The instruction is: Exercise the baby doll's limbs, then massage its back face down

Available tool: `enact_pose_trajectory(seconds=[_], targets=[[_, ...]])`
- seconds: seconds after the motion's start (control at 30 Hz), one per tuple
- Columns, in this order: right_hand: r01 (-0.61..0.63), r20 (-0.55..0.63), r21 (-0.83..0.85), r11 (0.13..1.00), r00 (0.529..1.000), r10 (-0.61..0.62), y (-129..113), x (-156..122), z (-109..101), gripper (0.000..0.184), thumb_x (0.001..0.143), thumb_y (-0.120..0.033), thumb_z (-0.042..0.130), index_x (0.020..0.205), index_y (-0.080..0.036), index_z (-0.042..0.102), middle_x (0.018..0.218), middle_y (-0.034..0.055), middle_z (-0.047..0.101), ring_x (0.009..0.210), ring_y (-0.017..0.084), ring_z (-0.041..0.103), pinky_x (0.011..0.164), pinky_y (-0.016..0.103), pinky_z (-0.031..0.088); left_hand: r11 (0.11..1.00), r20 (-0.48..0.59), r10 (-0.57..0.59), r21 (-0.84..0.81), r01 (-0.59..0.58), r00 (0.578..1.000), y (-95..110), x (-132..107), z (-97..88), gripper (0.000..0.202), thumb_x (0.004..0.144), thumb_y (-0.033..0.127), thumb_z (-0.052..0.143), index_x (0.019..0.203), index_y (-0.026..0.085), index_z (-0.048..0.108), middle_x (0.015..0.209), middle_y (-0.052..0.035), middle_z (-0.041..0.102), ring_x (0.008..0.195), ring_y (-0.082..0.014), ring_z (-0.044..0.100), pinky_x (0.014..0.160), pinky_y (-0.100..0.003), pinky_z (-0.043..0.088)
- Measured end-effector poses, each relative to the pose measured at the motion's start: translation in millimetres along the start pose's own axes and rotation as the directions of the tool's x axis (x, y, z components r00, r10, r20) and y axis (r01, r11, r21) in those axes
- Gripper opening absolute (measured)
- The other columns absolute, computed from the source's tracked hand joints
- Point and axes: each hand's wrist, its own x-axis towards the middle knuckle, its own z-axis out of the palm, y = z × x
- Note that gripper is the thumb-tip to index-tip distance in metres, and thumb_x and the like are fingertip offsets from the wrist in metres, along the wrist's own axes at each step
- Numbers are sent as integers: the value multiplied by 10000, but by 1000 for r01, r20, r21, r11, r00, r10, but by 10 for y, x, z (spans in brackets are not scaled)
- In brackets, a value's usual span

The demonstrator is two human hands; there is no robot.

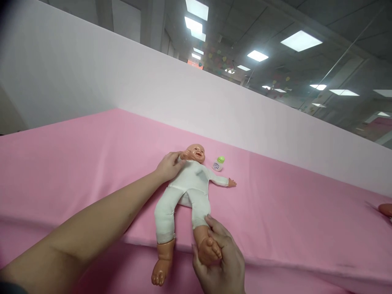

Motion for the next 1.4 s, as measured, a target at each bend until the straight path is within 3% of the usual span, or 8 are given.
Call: enact_pose_trajectory(seconds=[0.1, 0.27, 0.53, 0.73, 0.83, 1.0, 1.2, 1.4], targets=[[33, -51, 49, 998, 998, -31, 31, 223, 54, 326, 841, -325, 753, 1110, -238, 592, 1234, 127, 727, 1106, 277, 740, 897, 418, 657, 995, 92, 93, 28, -96, 991, 119, -83, 27, 645, 921, 660, 571, 1488, 355, 523, 1432, -85, 555, 1367, -331, 463, 1155, -470, 380], [41, -94, 44, 998, 995, -37, 180, 574, 284, 310, 828, -308, 754, 1092, -252, 601, 1235, 86, 726, 1117, 251, 727, 917, 397, 631, 994, 151, 94, 43, -101, 984, 145, -119, 13, 701, 896, 619, 619, 1537, 387, 457, 1488, -83, 496, 1403, -352, 425, 1159, -498, 385], [-80, 103, -15, 997, 991, 81, 371, 903, 653, 367, 824, -346, 720, 1160, -259, 603, 1201, 42, 738, 1067, 262, 725, 882, 420, 610, 993, 172, 96, 56, -107, 980, 134, -108, -17, 687, 888, 603, 622, 1521, 383, 468, 1498, -82, 490, 1411, -357, 420, 1161, -511, 389], [-105, 120, -4, 994, 987, 105, 331, 929, 735, 374, 819, -350, 724, 1156, -255, 590, 1246, 63, 718, 1102, 279, 703, 910, 450, 594, 996, 148, 77, 42, -84, 986, 129, -84, -19, 645, 903, 619, 606, 1491, 374, 506, 1445, -78, 547, 1365, -340, 471, 1137, -482, 409], [-78, 102, 33, 996, 992, 75, 310, 893, 688, 371, 810, -331, 737, 1142, -251, 591, 1304, 77, 691, 1168, 280, 676, 978, 466, 577, 999, 88, 25, 31, -28, 996, 65, -31, -29, 576, 937, 661, 541, 1407, 331, 583, 1341, -93, 617, 1283, -326, 540, 1088, -463, 435], [-55, 58, 62, 997, 997, 51, 246, 661, 455, 363, 846, -341, 723, 1148, -254, 541, 1432, 111, 611, 1272, 289, 634, 1022, 490, 569, 987, -6, -145, -71, 145, 989, -188, 109, -55, 499, 996, 669, 416, 1160, 258, 647, 1084, -101, 710, 1015, -288, 660, 821, -381, 489], [-87, 102, 69, 994, 992, 80, 180, 180, 90, 397, 850, -326, 706, 1178, -246, 498, 1490, 164, 563, 1284, 319, 642, 937, 460, 631, 887, -89, -437, -206, 413, 895, -480, 238, -39, 594, 994, 735, 320, 1026, 219, 611, 962, -114, 729, 862, -289, 675, 691, -350, 442], [86, 50, 61, 994, 995, -89, 114, -191, -44, 417, 827, -287, 726, 1226, -239, 613, 1325, 137, 681, 1171, 332, 704, 895, 466, 658, 879, -94, -445, -238, 414, 890, -528, 237, -7, 586, 984, 751, 331, 1000, 227, 593, 971, -112, 735, 865, -287, 676, 676, -340, 421]])
